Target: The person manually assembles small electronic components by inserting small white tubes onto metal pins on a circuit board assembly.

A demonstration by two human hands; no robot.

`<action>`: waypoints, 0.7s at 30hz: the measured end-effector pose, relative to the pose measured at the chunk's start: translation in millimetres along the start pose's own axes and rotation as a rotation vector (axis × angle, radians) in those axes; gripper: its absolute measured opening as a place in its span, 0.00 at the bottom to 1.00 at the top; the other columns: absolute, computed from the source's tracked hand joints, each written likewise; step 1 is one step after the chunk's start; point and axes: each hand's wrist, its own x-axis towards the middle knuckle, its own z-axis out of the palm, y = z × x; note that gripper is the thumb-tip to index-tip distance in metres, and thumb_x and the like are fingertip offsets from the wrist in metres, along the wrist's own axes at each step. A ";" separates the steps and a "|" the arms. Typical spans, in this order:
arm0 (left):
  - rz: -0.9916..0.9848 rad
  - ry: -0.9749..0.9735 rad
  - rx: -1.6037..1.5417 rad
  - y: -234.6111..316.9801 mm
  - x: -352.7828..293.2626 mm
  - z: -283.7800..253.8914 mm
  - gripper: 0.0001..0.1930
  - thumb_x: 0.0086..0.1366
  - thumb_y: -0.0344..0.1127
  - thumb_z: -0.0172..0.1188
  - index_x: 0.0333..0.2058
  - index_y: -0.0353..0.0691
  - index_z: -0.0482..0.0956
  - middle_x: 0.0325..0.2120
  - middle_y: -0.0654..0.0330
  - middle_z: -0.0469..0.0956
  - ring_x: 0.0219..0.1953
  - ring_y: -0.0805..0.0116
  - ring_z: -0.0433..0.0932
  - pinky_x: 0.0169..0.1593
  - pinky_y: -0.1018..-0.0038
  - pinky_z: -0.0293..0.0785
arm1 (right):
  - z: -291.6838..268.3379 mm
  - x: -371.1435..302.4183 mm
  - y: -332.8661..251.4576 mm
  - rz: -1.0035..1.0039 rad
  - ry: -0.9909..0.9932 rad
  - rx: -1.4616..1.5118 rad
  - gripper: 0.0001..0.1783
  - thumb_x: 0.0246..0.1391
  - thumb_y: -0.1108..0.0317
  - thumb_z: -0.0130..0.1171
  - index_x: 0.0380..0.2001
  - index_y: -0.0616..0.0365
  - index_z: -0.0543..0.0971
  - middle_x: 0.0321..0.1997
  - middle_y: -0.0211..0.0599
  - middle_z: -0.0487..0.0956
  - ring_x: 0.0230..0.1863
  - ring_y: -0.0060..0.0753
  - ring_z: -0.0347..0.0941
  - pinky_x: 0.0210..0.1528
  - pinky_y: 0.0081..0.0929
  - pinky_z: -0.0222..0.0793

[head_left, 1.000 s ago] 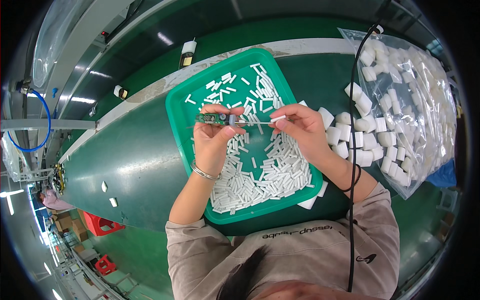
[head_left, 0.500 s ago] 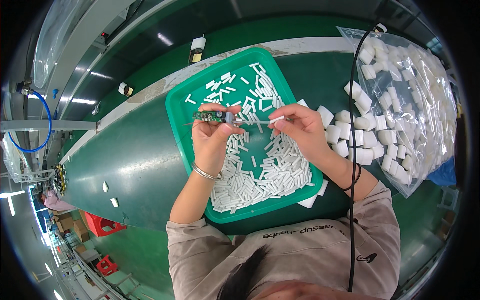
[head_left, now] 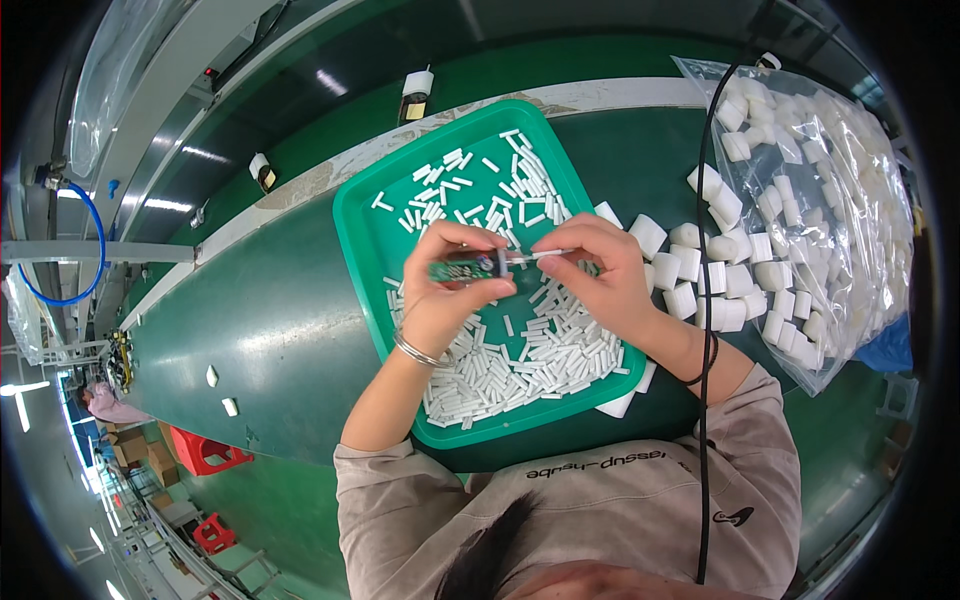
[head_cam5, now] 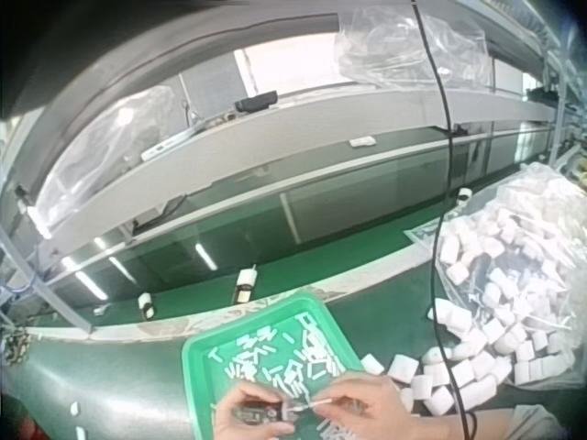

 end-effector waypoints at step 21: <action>-0.236 -0.070 -0.148 -5.3 -3.1 5.6 0.16 0.41 0.18 0.63 0.29 0.35 0.69 0.29 0.55 0.76 0.33 0.67 0.76 0.36 0.76 0.75 | -16.8 -0.1 2.5 -1.048 -0.132 -0.975 0.10 0.28 0.70 0.54 0.23 0.58 0.73 0.21 0.24 0.65 0.26 0.21 0.65 0.21 0.15 0.63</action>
